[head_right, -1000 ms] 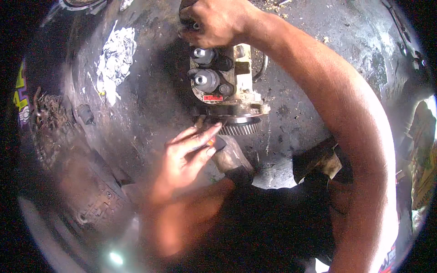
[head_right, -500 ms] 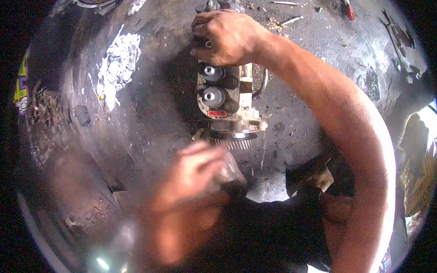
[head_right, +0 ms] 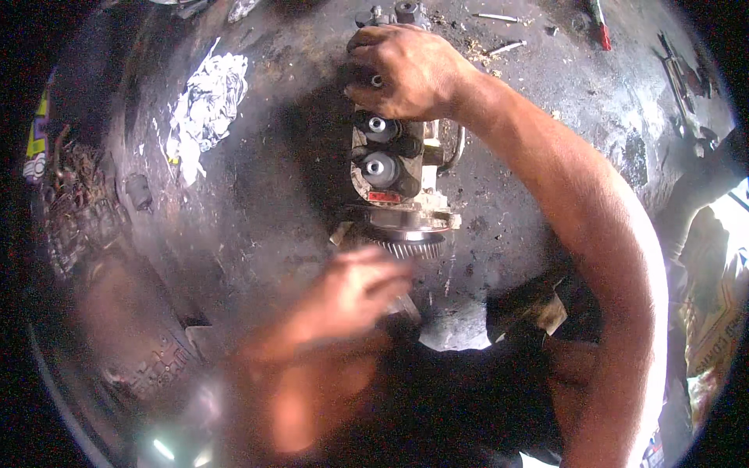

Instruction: The person uses a flat-bladed tool to scrape debris and accumulated grime from the exterior surfaces and recessed areas of a disassembled engine component while it sits on a garage floor.

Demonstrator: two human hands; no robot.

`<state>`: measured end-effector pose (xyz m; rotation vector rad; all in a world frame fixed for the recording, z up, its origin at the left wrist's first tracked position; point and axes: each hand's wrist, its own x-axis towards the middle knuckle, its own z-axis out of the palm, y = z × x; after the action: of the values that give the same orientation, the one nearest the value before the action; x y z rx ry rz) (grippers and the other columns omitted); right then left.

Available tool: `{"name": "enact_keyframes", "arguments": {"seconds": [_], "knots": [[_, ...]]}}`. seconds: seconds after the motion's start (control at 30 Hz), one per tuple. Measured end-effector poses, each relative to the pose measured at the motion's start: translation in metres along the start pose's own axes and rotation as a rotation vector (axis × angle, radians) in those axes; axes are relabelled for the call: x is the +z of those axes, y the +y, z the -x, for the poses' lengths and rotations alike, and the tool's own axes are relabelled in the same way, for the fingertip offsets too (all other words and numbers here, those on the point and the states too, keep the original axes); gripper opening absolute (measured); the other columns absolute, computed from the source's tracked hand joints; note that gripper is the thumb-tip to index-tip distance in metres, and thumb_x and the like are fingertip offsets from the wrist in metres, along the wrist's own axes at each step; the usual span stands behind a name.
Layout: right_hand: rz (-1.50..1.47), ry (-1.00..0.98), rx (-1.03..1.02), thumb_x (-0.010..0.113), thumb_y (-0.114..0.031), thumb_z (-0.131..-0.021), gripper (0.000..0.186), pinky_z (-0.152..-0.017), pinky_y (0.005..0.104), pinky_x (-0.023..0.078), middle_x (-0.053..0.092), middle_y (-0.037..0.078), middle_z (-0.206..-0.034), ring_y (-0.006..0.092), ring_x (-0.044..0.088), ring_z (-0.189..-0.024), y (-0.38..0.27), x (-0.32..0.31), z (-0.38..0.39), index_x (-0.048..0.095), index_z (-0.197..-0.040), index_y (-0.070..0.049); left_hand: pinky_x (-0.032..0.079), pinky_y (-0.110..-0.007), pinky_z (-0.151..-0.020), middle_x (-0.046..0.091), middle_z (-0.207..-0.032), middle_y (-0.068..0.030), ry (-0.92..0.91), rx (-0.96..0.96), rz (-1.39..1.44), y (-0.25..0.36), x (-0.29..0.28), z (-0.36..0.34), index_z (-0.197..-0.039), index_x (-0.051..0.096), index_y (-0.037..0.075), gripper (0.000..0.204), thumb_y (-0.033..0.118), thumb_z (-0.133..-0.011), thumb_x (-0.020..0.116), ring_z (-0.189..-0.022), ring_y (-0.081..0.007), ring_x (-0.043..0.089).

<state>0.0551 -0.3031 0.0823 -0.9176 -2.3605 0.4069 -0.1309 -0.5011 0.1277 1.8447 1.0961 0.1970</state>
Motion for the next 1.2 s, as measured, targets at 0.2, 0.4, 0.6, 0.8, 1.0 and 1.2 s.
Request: {"name": "enact_keyframes", "arguments": {"seconds": [0.2, 0.4, 0.6, 0.8, 1.0, 1.2], "knots": [[-0.015, -0.053, 0.037, 0.068, -0.030, -0.085, 0.039, -0.096, 0.0432, 0.048, 0.060, 0.021, -0.118, 0.0369, 0.060, -0.109, 0.005, 0.000, 0.004, 0.065, -0.107, 0.002, 0.051, -0.039, -0.056, 0.060, -0.082, -0.0137, 0.314, -0.120, -0.051, 0.012, -0.021, -0.003, -0.126, 0.063, 0.012, 0.038, 0.014, -0.088, 0.067, -0.060, -0.0269, 0.060], [-0.001, -0.049, 0.022, 0.068, -0.031, -0.085, 0.040, -0.097, 0.0430, 0.048, 0.060, 0.021, -0.120, 0.0372, 0.059, -0.111, 0.003, -0.001, 0.003, 0.065, -0.107, 0.002, 0.051, -0.039, -0.058, 0.060, -0.081, -0.0135, 0.186, 0.010, -0.100, 0.010, -0.005, -0.003, -0.125, 0.063, 0.012, 0.039, 0.015, -0.087, 0.068, -0.065, -0.0290, 0.061], [0.043, 0.018, 0.034, 0.069, -0.033, -0.084, 0.042, -0.098, 0.0418, 0.048, 0.060, 0.021, -0.119, 0.0370, 0.059, -0.111, 0.000, 0.006, 0.004, 0.065, -0.107, 0.002, 0.051, -0.045, -0.074, 0.062, -0.088, -0.0145, -0.317, -0.010, 0.075, 0.004, 0.017, 0.000, -0.129, 0.060, 0.012, 0.039, 0.023, -0.092, 0.061, -0.078, -0.0353, 0.063], [-0.060, 0.057, 0.020, 0.071, -0.025, -0.084, 0.051, -0.086, 0.0426, 0.055, 0.062, 0.024, -0.113, 0.0368, 0.065, -0.100, 0.008, -0.021, 0.008, 0.055, -0.124, 0.002, 0.047, -0.043, -0.092, 0.063, -0.110, -0.0145, -0.194, -0.051, 0.114, 0.021, -0.015, 0.000, -0.141, 0.049, 0.013, 0.054, 0.017, -0.090, 0.065, -0.102, -0.0326, 0.062], [-0.108, -0.038, -0.002, 0.074, -0.014, -0.077, 0.065, -0.086, 0.0437, 0.054, 0.062, 0.026, -0.110, 0.0390, 0.064, -0.100, 0.018, -0.059, 0.115, 0.045, -0.132, 0.005, 0.052, -0.030, -0.084, 0.061, -0.104, -0.0085, -0.126, -0.285, 0.692, 0.034, -0.040, 0.009, -0.133, 0.048, 0.004, 0.052, 0.004, -0.086, 0.071, -0.098, -0.0153, 0.061], [-0.530, -0.229, 0.171, 0.080, -0.019, -0.072, 0.079, -0.087, 0.0446, 0.052, 0.064, 0.027, -0.107, 0.0382, 0.064, -0.102, -0.049, -0.083, 0.144, 0.041, -0.136, 0.004, 0.046, -0.042, -0.099, 0.059, -0.114, -0.0180, 0.137, 0.323, 0.454, 0.062, -0.060, -0.067, -0.115, 0.047, 0.001, 0.037, -0.001, -0.084, 0.068, -0.110, -0.0258, 0.059]]}}
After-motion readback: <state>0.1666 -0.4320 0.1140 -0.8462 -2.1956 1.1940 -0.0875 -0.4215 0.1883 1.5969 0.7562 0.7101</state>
